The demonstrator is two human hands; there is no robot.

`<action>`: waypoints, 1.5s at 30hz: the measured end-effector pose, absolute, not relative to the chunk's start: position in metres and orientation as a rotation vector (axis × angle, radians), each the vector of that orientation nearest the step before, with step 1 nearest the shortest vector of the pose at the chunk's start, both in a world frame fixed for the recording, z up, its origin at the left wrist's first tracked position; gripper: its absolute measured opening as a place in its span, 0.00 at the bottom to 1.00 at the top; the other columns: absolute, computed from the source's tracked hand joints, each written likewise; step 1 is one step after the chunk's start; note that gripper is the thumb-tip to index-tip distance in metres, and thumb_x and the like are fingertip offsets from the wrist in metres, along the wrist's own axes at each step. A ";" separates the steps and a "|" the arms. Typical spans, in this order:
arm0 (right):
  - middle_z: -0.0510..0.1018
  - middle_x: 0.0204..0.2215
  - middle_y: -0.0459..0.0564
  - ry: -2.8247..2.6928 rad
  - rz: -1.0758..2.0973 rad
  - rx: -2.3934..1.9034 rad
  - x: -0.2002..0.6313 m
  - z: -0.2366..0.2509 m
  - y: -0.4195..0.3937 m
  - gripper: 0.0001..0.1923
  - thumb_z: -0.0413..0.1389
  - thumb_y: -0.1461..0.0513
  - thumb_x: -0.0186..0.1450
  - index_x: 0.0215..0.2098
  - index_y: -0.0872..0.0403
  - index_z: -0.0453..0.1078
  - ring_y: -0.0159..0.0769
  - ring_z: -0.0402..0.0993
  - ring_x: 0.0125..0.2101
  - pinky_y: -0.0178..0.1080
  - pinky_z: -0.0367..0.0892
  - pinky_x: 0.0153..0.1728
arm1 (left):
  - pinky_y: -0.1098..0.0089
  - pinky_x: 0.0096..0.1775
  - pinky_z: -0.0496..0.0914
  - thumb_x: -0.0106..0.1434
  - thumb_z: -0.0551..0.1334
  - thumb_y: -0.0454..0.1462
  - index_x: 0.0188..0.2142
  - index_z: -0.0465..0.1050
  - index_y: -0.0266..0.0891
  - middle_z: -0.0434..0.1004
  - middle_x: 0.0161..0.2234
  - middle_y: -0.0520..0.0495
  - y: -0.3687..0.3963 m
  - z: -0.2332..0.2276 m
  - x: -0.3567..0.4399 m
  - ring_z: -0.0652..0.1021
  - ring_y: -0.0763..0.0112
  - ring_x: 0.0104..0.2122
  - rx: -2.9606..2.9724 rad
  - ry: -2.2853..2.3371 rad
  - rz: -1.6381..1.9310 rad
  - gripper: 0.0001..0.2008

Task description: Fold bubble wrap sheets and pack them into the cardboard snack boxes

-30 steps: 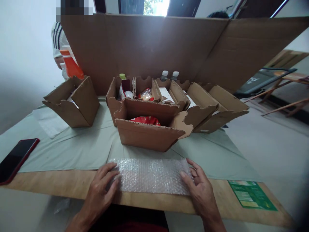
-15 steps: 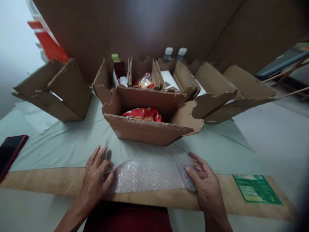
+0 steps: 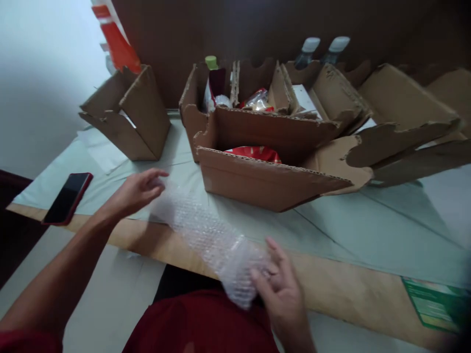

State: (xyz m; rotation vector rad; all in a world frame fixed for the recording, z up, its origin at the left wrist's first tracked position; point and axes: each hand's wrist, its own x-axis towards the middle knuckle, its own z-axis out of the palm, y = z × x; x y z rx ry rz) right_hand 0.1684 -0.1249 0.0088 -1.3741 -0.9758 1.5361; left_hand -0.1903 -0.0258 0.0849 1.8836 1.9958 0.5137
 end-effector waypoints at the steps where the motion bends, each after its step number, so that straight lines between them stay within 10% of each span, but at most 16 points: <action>1: 0.81 0.34 0.50 -1.004 1.611 -1.345 0.151 0.007 -0.131 0.40 0.62 0.51 0.67 0.73 0.48 0.54 0.37 0.77 0.25 0.40 0.77 0.27 | 0.64 0.39 0.74 0.63 0.60 0.37 0.49 0.77 0.34 0.81 0.31 0.48 -0.006 0.090 -0.192 0.81 0.64 0.31 1.992 2.009 0.400 0.17; 4: 0.80 0.31 0.48 -1.184 1.683 -1.279 0.113 0.002 -0.139 0.38 0.60 0.53 0.68 0.73 0.48 0.56 0.36 0.74 0.24 0.38 0.74 0.23 | 0.57 0.52 0.69 0.69 0.54 0.34 0.53 0.73 0.24 0.79 0.39 0.45 0.048 0.096 -0.183 0.82 0.61 0.45 2.166 1.967 0.293 0.19; 8: 0.80 0.34 0.48 -1.460 1.609 -1.239 0.104 0.003 -0.134 0.24 0.59 0.56 0.68 0.62 0.47 0.72 0.33 0.73 0.24 0.35 0.73 0.24 | 0.48 0.58 0.68 0.60 0.70 0.33 0.57 0.72 0.33 0.77 0.54 0.35 0.058 0.079 -0.167 0.75 0.46 0.56 2.350 1.937 0.508 0.25; 12: 0.81 0.38 0.52 -1.619 1.606 -1.190 0.113 0.010 -0.126 0.14 0.58 0.58 0.67 0.47 0.51 0.81 0.35 0.76 0.30 0.35 0.75 0.30 | 0.48 0.55 0.73 0.67 0.60 0.31 0.52 0.75 0.38 0.80 0.50 0.39 -0.028 0.050 -0.172 0.78 0.52 0.53 2.356 1.818 0.958 0.15; 19: 0.81 0.28 0.47 -1.306 1.891 -1.198 0.114 0.017 -0.108 0.12 0.61 0.52 0.68 0.41 0.50 0.81 0.31 0.76 0.25 0.34 0.73 0.30 | 0.43 0.65 0.66 0.64 0.56 0.27 0.66 0.64 0.45 0.59 0.71 0.40 -0.171 0.045 -0.153 0.57 0.49 0.73 2.076 1.458 0.699 0.32; 23: 0.79 0.23 0.43 -1.069 1.954 -1.099 0.101 0.024 -0.094 0.17 0.59 0.51 0.70 0.54 0.47 0.75 0.31 0.77 0.26 0.34 0.75 0.33 | 0.52 0.60 0.73 0.66 0.61 0.30 0.64 0.67 0.44 0.75 0.61 0.39 -0.161 0.042 -0.126 0.72 0.55 0.64 1.943 1.566 0.974 0.26; 27: 0.81 0.51 0.51 -1.203 1.716 -0.967 0.100 0.027 -0.083 0.28 0.56 0.54 0.73 0.70 0.37 0.58 0.34 0.83 0.37 0.36 0.78 0.34 | 0.67 0.39 0.78 0.69 0.60 0.32 0.48 0.77 0.41 0.83 0.36 0.48 -0.130 0.029 -0.119 0.82 0.68 0.36 1.670 1.925 1.128 0.11; 31: 0.78 0.57 0.51 -1.802 1.178 -1.033 0.112 0.022 -0.077 0.23 0.56 0.62 0.73 0.64 0.39 0.67 0.38 0.81 0.50 0.42 0.78 0.48 | 0.71 0.27 0.71 0.66 0.62 0.35 0.55 0.74 0.36 0.79 0.30 0.51 -0.119 0.017 -0.125 0.77 0.71 0.27 1.597 2.098 1.046 0.18; 40: 0.74 0.61 0.63 -2.530 0.273 -0.811 0.077 0.010 -0.053 0.18 0.55 0.70 0.68 0.55 0.55 0.75 0.57 0.70 0.61 0.55 0.74 0.51 | 0.68 0.33 0.75 0.68 0.61 0.35 0.63 0.65 0.38 0.77 0.32 0.51 -0.120 0.002 -0.128 0.77 0.71 0.27 1.734 2.165 1.073 0.25; 45: 0.84 0.49 0.54 -2.483 0.439 -0.750 0.075 0.016 -0.048 0.11 0.53 0.70 0.71 0.46 0.54 0.75 0.49 0.77 0.53 0.51 0.72 0.50 | 0.51 0.54 0.74 0.66 0.66 0.38 0.65 0.63 0.42 0.69 0.61 0.33 -0.141 0.018 -0.134 0.74 0.50 0.58 1.994 2.039 1.208 0.29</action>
